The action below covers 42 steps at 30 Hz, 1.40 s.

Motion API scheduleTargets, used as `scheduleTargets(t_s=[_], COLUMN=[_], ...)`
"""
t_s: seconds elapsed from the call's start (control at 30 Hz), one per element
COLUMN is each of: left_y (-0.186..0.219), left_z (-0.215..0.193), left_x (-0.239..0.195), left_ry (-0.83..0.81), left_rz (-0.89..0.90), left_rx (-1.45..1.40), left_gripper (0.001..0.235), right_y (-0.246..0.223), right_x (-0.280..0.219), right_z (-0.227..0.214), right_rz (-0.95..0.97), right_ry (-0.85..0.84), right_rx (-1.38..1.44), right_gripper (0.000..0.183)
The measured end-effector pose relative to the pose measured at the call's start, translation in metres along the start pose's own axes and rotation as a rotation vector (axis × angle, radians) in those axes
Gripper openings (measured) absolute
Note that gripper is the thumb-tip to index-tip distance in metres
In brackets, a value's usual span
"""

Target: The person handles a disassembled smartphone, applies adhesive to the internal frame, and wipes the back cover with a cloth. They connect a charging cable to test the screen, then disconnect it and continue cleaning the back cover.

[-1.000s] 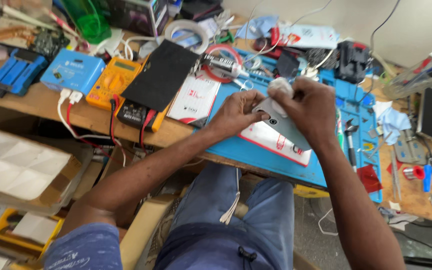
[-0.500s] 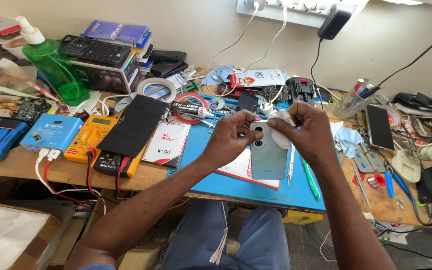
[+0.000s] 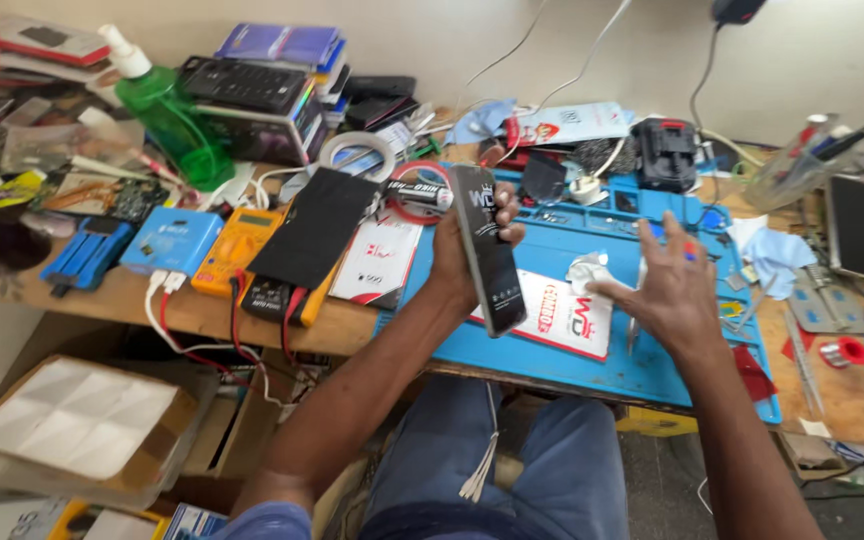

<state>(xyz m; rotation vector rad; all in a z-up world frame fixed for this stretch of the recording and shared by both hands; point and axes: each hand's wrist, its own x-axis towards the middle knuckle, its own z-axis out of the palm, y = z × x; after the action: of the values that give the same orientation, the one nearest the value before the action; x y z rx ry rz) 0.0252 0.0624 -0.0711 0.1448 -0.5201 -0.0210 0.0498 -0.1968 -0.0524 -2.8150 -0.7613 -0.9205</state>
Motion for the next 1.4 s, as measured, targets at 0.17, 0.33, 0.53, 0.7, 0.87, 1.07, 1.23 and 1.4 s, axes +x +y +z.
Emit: scheduleTargets(t_s=[0.17, 0.33, 0.53, 0.7, 0.87, 1.07, 1.23, 1.4], left_y=[-0.009, -0.014, -0.012, -0.015, -0.012, -0.008, 0.0, -0.014], left_z=[-0.004, 0.012, 0.02, 0.011, 0.019, 0.011, 0.012, -0.013], left_x=[-0.004, 0.001, -0.014, -0.03, -0.021, -0.012, 0.014, 0.029], left_ry=[-0.02, -0.093, 0.117, 0.029, 0.016, -0.026, -0.045, -0.112], left_rz=[-0.027, -0.096, -0.216, -0.231, -0.263, -0.339, -0.352, -0.434], left_rx=[-0.069, -0.059, 0.197, 0.204, 0.212, 0.124, 0.286, 0.212], left_gripper=[0.065, 0.085, 0.103, 0.104, 0.101, 0.1, 0.094, 0.091], right_y=[-0.032, -0.08, -0.082, -0.088, -0.088, -0.084, -0.069, -0.049], right_x=[-0.031, -0.045, -0.04, -0.049, -0.046, -0.047, -0.034, -0.031], right_z=[0.0, 0.013, 0.0, -0.004, 0.0, 0.003, -0.012, -0.015], right_rz=[0.193, 0.567, 0.523, 0.53, 0.551, 0.511, 0.408, -0.07], right_ry=[0.059, -0.349, -0.096, -0.121, -0.119, -0.153, -0.047, 0.195], right_rx=[0.549, 1.693, 1.629, 1.568, 1.607, 1.602, 1.036, 0.504], right_gripper=[0.04, 0.042, 0.042, 0.041, 0.041, 0.042, 0.042, 0.038])
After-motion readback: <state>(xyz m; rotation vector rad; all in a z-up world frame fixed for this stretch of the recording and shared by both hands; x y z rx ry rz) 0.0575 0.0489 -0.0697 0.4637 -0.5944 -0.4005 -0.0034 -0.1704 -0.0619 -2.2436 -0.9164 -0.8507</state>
